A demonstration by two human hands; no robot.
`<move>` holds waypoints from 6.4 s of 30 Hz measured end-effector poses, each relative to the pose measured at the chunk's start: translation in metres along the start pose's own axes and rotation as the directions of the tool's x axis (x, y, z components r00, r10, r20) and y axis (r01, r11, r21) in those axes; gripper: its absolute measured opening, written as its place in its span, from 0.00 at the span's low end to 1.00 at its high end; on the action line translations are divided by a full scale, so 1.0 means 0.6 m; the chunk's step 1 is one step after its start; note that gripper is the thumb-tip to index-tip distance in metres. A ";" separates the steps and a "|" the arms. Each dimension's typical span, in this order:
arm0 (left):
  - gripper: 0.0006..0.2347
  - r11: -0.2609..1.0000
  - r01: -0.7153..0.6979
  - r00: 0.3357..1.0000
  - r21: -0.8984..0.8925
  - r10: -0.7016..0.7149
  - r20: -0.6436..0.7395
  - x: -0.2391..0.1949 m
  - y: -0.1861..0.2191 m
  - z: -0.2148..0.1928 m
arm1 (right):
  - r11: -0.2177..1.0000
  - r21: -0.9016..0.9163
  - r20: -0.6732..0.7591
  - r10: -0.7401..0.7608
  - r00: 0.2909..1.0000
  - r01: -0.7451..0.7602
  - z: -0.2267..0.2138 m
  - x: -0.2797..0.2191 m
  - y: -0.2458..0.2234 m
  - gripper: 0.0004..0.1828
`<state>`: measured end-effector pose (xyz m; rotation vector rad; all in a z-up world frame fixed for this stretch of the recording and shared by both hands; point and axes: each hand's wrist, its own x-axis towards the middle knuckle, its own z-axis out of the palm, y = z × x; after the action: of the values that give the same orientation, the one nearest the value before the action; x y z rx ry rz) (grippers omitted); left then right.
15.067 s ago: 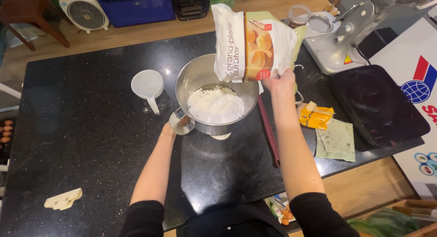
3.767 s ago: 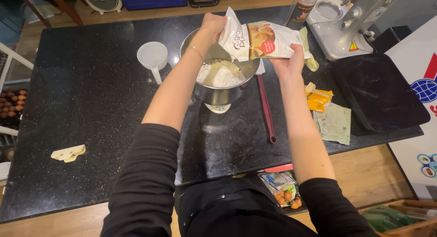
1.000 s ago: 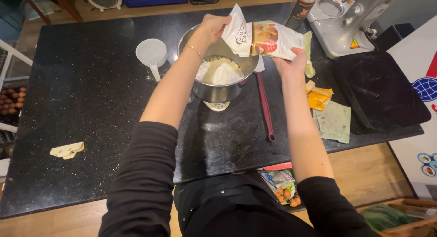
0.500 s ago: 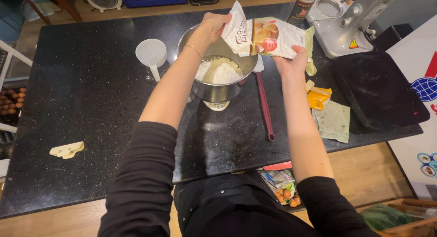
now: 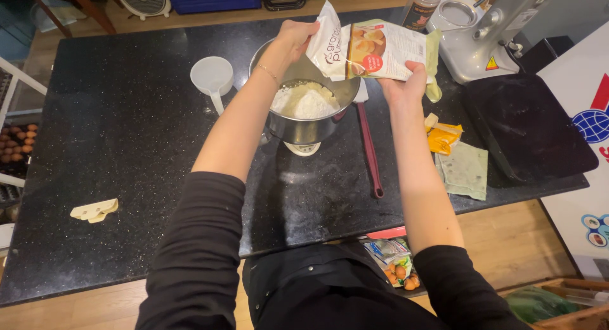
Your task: The person retrieves a bag of flour from a shelf, pours it into a metal mixing bowl containing eggs, and then attaches the bowl to a stand mixer. They secure the bowl, lower the mixer head, and turn on the machine to mix the ingredients.
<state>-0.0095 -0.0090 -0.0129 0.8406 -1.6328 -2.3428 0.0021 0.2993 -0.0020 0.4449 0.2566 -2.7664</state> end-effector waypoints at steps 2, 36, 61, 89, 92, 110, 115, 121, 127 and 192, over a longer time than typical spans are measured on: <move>0.13 0.999 -0.026 1.000 -0.037 0.027 0.016 0.022 -0.008 -0.003 | 1.000 -0.007 -0.021 -0.004 1.000 0.004 0.009 -0.014 0.007 0.50; 0.14 0.998 -0.037 0.999 -0.046 0.037 -0.003 0.029 -0.013 -0.015 | 1.000 0.000 0.004 -0.010 1.000 0.010 0.005 -0.001 0.017 0.49; 0.14 0.999 -0.007 1.000 0.047 0.008 -0.022 -0.007 -0.005 -0.028 | 0.995 -0.045 0.076 -0.088 0.993 0.091 0.018 -0.023 0.042 0.47; 0.11 0.937 -0.244 0.970 0.252 0.233 0.071 -0.047 -0.047 -0.091 | 0.894 -0.305 0.279 -0.247 0.928 0.329 0.059 -0.049 0.064 0.32; 0.12 0.855 -0.363 0.931 0.371 0.322 0.171 -0.054 0.013 -0.155 | 0.965 -0.185 0.226 -0.142 0.964 0.186 0.049 -0.044 0.033 0.45; 0.30 0.963 0.248 0.927 -0.107 -0.205 0.313 -0.104 -0.294 -0.268 | 0.997 -0.028 0.053 -0.067 0.996 0.068 0.002 -0.067 0.003 0.37; 0.32 0.960 0.247 0.935 -0.135 -0.200 0.292 -0.149 -0.298 -0.244 | 0.998 -0.039 0.070 -0.045 0.997 0.048 -0.004 -0.071 0.016 0.35; 0.34 0.963 0.215 0.950 -0.160 -0.168 0.265 -0.190 -0.271 -0.219 | 0.998 -0.056 0.093 -0.025 0.995 0.030 -0.020 -0.067 0.024 0.34; 0.37 0.970 0.170 0.967 -0.171 -0.130 0.220 -0.183 -0.262 -0.242 | 0.997 -0.067 0.110 -0.017 0.994 0.024 -0.024 -0.064 0.018 0.33; 0.34 0.969 -0.108 0.933 -0.220 0.175 0.314 -0.212 0.045 -0.054 | 0.995 -0.085 0.224 -0.022 0.974 0.042 0.000 -0.030 0.027 0.39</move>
<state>0.1080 0.0096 0.0485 0.2869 -1.4718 -2.5920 0.0238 0.2896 0.0021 0.1067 0.3339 -2.7917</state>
